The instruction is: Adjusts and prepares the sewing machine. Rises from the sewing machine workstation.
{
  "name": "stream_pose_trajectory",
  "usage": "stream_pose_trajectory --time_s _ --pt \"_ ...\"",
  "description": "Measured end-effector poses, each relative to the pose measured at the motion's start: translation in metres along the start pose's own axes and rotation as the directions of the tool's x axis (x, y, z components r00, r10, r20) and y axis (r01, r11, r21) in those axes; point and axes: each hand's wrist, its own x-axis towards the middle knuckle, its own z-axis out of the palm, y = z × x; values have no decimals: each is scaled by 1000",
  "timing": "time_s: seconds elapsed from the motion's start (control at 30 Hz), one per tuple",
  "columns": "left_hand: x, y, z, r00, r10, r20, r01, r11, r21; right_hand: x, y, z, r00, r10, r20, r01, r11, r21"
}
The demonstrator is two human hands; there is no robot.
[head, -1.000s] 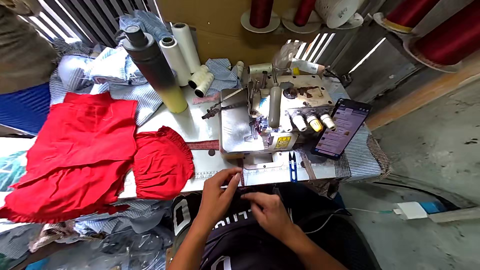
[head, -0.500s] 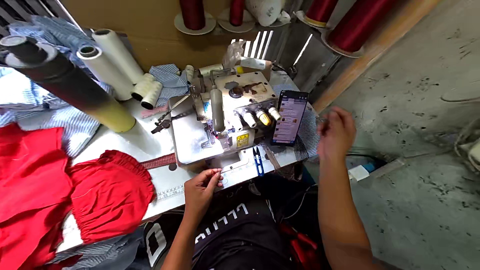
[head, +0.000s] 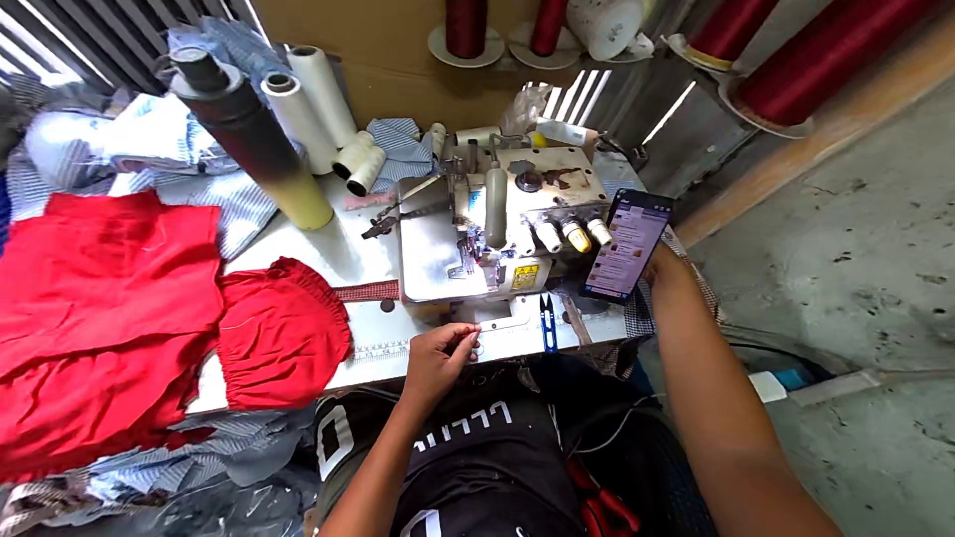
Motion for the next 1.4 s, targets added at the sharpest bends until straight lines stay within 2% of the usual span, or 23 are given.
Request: stream_pose_trajectory --time_s 0.1,0.13,0.17,0.2,0.27,0.3,0.33,0.4,0.43,0.5,0.6,0.63,0.67,0.73,0.8,0.83,0.9,0.97,1.17,1.23,1.3,1.37,1.4 --pt "0 -1 0 1000 -6 11 6 1000 -8 1 -2 2 999 44 -5 -44 998 43" --pt "0 -1 0 1000 -5 10 6 1000 -10 9 10 -5 999 5 37 -9 996 92" --pt "0 -1 0 1000 -5 8 5 1000 -10 24 35 -17 983 -133 128 112 981 161" --pt "0 -1 0 1000 -5 5 5 1000 -8 47 73 -31 894 -385 230 331 912 240" --pt "0 -1 0 1000 2 -4 -2 1000 -6 37 52 -23 989 -88 123 80 994 68" --pt "0 -1 0 1000 5 -5 -5 1000 -4 34 44 -21 995 -14 103 11 999 32" --pt "0 -1 1 1000 6 -5 -6 1000 -4 40 51 -24 994 -21 105 17 999 39" --pt "0 -1 0 1000 6 -4 -6 1000 8 63 80 -37 984 -145 102 138 988 75" --pt "1 -1 0 1000 -2 -6 2 1000 16 63 83 -41 981 -187 53 182 979 88" --pt "0 0 -1 1000 -18 -13 18 1000 4 43 75 -44 945 -285 -163 307 942 134" --pt "0 -3 0 999 -1 -52 1 1000 -3 -16 74 -42 760 -387 -522 542 821 181" --pt "-1 -4 1 998 11 -62 -10 1000 21 -43 77 -32 709 -427 -562 604 778 170" --pt "-3 -4 2 997 27 -65 -23 998 59 -70 81 -17 693 -493 -526 650 743 160" --pt "-10 -2 4 997 60 -47 -52 987 154 -113 96 17 723 -637 -267 676 731 88" --pt "-23 2 8 997 65 -31 -58 979 197 -127 109 49 737 -676 8 667 725 -172" --pt "-31 4 11 998 52 -34 -44 981 191 -125 115 64 752 -655 66 635 695 -338" --pt "-45 13 14 997 3 -71 7 989 149 -116 127 84 816 -575 61 502 653 -567" --pt "-53 22 12 992 -46 -119 60 992 112 -103 131 94 865 -502 20 397 660 -638" --pt "-82 35 0 967 -202 -156 210 977 35 -97 117 97 880 -474 16 299 528 -795" --pt "-93 35 -1 947 -286 -147 286 958 -20 -101 115 87 889 -457 42 355 628 -693" --pt "-103 32 -2 927 -355 -122 350 935 -62 -103 114 84 919 -377 120 395 856 -335" --pt "-110 27 -3 915 -392 -90 384 918 -96 -108 110 93 924 -264 277 241 964 114" --pt "-112 26 -3 914 -399 -77 391 915 -103 -110 109 100 907 -221 358 149 964 219"
